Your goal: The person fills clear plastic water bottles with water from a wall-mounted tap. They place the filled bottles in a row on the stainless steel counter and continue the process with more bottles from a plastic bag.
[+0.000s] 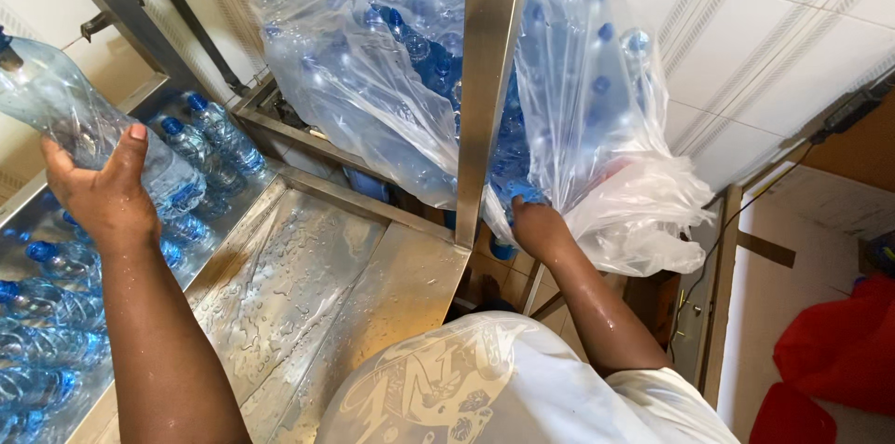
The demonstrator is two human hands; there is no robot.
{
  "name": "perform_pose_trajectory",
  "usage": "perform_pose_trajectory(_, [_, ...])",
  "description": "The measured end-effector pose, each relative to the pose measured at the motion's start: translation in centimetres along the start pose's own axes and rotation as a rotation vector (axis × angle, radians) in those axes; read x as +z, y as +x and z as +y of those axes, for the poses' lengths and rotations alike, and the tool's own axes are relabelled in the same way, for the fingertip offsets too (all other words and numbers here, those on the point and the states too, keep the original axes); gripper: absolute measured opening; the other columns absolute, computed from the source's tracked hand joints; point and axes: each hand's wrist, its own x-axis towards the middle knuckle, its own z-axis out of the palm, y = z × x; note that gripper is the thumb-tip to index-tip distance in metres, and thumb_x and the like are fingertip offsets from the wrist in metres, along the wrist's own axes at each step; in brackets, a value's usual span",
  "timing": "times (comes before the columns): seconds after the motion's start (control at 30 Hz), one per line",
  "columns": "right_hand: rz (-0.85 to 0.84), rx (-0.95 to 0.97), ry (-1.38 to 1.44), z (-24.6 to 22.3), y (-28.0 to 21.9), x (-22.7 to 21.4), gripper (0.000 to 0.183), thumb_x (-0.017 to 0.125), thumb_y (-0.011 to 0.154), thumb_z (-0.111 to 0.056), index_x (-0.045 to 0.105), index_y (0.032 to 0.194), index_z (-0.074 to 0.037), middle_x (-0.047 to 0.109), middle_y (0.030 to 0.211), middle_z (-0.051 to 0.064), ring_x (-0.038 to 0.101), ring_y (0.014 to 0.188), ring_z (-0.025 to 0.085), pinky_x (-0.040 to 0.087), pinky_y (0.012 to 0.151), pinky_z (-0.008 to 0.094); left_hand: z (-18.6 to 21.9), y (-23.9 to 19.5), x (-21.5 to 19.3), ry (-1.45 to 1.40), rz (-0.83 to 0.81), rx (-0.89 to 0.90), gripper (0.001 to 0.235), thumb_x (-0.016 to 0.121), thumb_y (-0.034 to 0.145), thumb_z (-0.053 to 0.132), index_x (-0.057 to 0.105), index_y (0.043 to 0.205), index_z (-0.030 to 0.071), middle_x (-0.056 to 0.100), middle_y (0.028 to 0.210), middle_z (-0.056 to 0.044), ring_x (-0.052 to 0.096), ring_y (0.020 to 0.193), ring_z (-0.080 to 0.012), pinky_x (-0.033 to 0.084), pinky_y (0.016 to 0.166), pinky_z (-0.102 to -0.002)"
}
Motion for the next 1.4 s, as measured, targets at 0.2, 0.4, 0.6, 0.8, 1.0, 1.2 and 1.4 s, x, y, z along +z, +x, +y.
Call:
perform_pose_trajectory(0.2, [-0.234, -0.062, 0.089, -0.1, 2.3, -3.0, 0.1, 0.068, 0.098, -0.013, 0.014, 0.181, -0.022, 0.05, 0.159, 0.035, 0.07, 0.117, 0.056, 0.059, 0.095, 0.058, 0.9, -0.1, 0.2, 0.015, 0.005, 0.0, 0.095, 0.111, 0.112, 0.029, 0.04, 0.168, -0.004, 0.039, 0.161, -0.029, 0.051, 0.154, -0.0404, 0.056, 0.123, -0.053])
perform_pose_trajectory(0.4, [0.067, -0.068, 0.376, 1.7, 2.9, -3.5, 0.018, 0.066, 0.078, -0.007, 0.051, 0.084, -0.015, 0.063, 0.086, 0.011, 0.051, 0.076, 0.028, 0.037, 0.067, 0.047, 2.6, -0.6, 0.0, 0.193, -0.029, -0.129, 0.1, 0.103, 0.1, 0.052, 0.044, 0.168, 0.006, 0.047, 0.158, -0.03, 0.053, 0.146, -0.0425, 0.048, 0.119, -0.053])
perform_pose_trajectory(0.6, [-0.126, 0.031, 0.486, 2.7, 2.2, -3.4, 0.049, 0.057, 0.096, -0.009, 0.068, 0.143, -0.016, 0.075, 0.144, 0.011, 0.072, 0.129, 0.03, 0.054, 0.105, 0.044, 3.1, -0.5, 0.5, 0.069, -0.034, -0.084, 0.09, 0.1, 0.099, 0.047, 0.05, 0.163, 0.007, 0.053, 0.153, -0.021, 0.062, 0.139, -0.0309, 0.054, 0.113, -0.042])
perform_pose_trajectory(0.8, [-0.089, 0.051, 0.389, 2.5, 1.2, -3.1, 0.069, 0.067, 0.099, -0.033, 0.05, 0.162, -0.011, 0.083, 0.127, 0.024, 0.073, 0.127, 0.05, 0.056, 0.11, 0.062, 3.0, -1.0, 0.4, 0.23, -0.069, -0.118, 0.112, 0.102, 0.101, 0.065, 0.045, 0.167, -0.005, 0.047, 0.158, -0.046, 0.045, 0.153, -0.057, 0.03, 0.133, -0.057])
perform_pose_trajectory(1.0, [-0.053, 0.023, 0.528, 1.5, 0.6, -2.3, 0.086, 0.078, 0.094, -0.032, 0.035, 0.163, -0.004, 0.077, 0.125, 0.03, 0.071, 0.124, 0.058, 0.056, 0.107, 0.067, 3.5, -1.4, 0.4, 0.182, -0.066, -0.166, 0.112, 0.101, 0.096, 0.067, 0.047, 0.167, -0.001, 0.049, 0.159, -0.042, 0.046, 0.154, -0.0536, 0.032, 0.133, -0.056])
perform_pose_trajectory(1.2, [0.092, 0.129, 0.371, 2.5, 1.5, -0.9, 0.066, 0.077, 0.092, -0.023, 0.063, 0.156, -0.017, 0.074, 0.14, 0.027, 0.072, 0.13, 0.05, 0.058, 0.112, 0.058, 3.8, -1.4, 0.8, 0.158, -0.04, -0.205, 0.115, 0.101, 0.092, 0.072, 0.047, 0.168, 0.004, 0.05, 0.161, -0.038, 0.047, 0.156, -0.0496, 0.033, 0.134, -0.054])
perform_pose_trajectory(1.4, [0.617, 0.208, 0.715, 8.4, -1.9, -7.1, 0.059, 0.097, 0.094, -0.031, 0.075, 0.144, -0.008, 0.081, 0.12, 0.014, 0.075, 0.101, 0.027, 0.06, 0.088, 0.039, 3.4, -0.7, 1.6, 0.119, -0.047, -0.214, 0.111, 0.092, 0.079, 0.068, 0.05, 0.162, 0.007, 0.064, 0.152, -0.019, 0.065, 0.139, -0.0302, 0.051, 0.117, -0.041])
